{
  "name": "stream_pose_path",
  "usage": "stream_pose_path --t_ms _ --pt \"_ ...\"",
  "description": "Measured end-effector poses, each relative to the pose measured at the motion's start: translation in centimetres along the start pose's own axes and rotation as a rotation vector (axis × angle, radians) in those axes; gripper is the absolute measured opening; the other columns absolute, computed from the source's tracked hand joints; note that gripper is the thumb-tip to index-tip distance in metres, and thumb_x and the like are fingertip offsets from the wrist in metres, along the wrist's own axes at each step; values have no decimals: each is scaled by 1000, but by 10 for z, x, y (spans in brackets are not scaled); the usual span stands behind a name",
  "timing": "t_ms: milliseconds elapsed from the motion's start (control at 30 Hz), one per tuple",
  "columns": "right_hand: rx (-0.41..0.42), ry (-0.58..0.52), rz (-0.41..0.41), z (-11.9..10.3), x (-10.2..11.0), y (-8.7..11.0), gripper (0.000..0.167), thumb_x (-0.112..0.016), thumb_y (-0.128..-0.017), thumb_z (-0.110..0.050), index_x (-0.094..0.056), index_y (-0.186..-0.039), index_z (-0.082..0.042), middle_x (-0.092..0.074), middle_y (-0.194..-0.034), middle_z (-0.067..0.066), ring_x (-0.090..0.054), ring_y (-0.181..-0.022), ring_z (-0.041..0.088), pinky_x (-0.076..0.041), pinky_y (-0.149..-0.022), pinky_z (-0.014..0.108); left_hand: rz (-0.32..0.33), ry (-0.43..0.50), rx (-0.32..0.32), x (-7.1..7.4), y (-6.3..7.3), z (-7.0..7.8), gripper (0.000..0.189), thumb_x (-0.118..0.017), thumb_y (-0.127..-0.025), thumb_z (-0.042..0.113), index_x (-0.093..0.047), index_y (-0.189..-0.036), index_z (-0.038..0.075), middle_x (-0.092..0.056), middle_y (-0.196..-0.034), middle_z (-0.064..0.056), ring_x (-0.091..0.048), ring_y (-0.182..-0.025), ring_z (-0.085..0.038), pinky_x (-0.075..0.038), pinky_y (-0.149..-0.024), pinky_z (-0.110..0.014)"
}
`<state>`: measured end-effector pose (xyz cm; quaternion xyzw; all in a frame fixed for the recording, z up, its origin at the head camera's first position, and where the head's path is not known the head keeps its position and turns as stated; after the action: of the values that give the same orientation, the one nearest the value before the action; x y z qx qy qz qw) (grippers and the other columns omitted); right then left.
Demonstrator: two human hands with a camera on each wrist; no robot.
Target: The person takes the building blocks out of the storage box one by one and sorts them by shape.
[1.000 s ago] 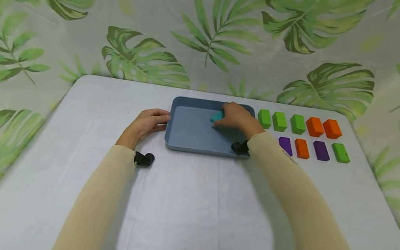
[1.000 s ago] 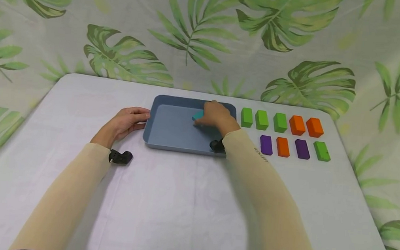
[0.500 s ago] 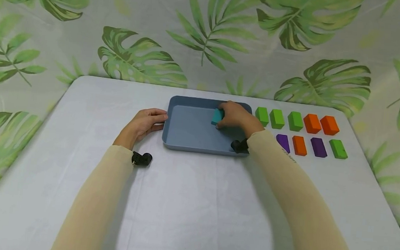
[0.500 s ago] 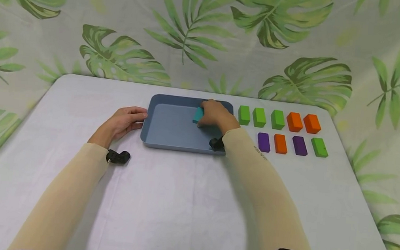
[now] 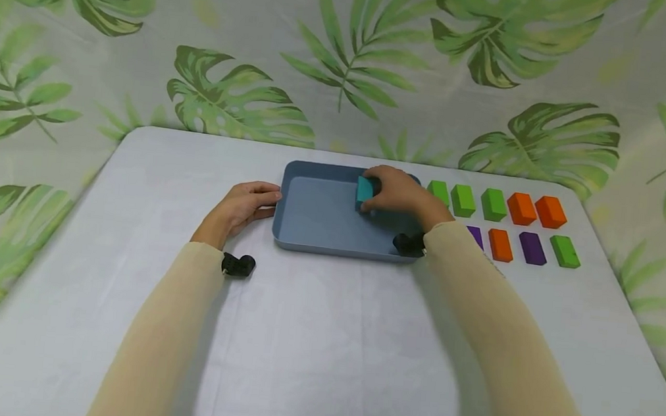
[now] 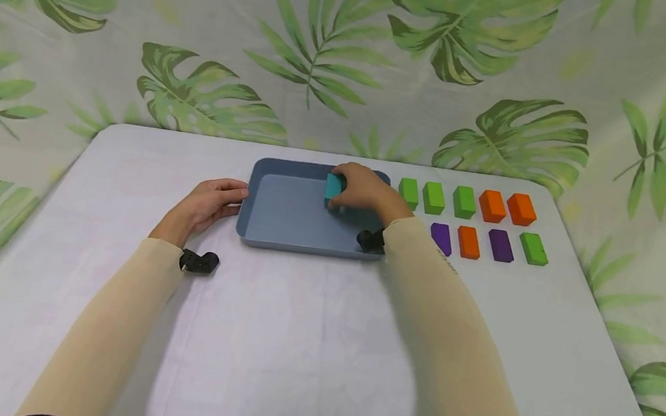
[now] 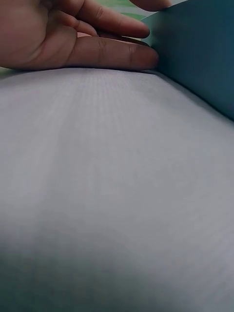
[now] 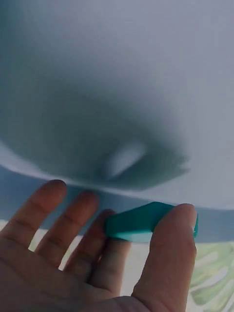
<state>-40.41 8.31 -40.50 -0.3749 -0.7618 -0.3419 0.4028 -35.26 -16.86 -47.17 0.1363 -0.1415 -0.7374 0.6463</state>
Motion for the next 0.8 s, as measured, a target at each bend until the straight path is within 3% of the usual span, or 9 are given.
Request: stream_pose_path --t_ms 167,333,567,800 --pt "27 -85 35 -4 14 10 77 -75 -86 -28 -39 -151 -11 -41 -154 14 -49 -131 33 -46 -107 50 7 -3 -8 2 0 -1 45 -61 -99 14 -51 -141 2 -54 -131 -6 -58 -114 -12 -50 -110 -32" --pt "85 -158 69 -12 28 34 78 -76 -88 -23 -36 -153 -10 -42 -152 15 -51 -130 36 -50 -103 50 -8 3 0 -1 0 -4 44 -61 -99 15 -51 -140 2 -56 -124 -2 -59 -111 -10 -51 -108 -30" --pt "133 -176 149 -13 46 77 76 -77 -86 -19 -38 -151 -8 -44 -146 15 -48 -128 34 -49 -107 53 -1 -4 -2 0 1 1 45 -61 -99 15 -51 -140 2 -55 -127 -4 -59 -114 -12 -50 -110 -31" --pt "106 -179 173 1 51 108 72 -75 -88 -15 -39 -149 -4 -43 -147 18 -47 -129 37 -47 -108 57 -9 -14 -3 -1 -1 0 47 -60 -99 16 -49 -142 1 -54 -129 -5 -58 -115 -13 -50 -109 -30"
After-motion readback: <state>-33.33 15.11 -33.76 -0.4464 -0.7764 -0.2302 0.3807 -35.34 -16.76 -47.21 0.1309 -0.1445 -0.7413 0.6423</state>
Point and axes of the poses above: each hand's wrist, its own y-axis away from the middle knuckle, its own x-axis out of the back of the hand, z = x × y, the point moved 10 cm from there along -y, towards the middle knuckle
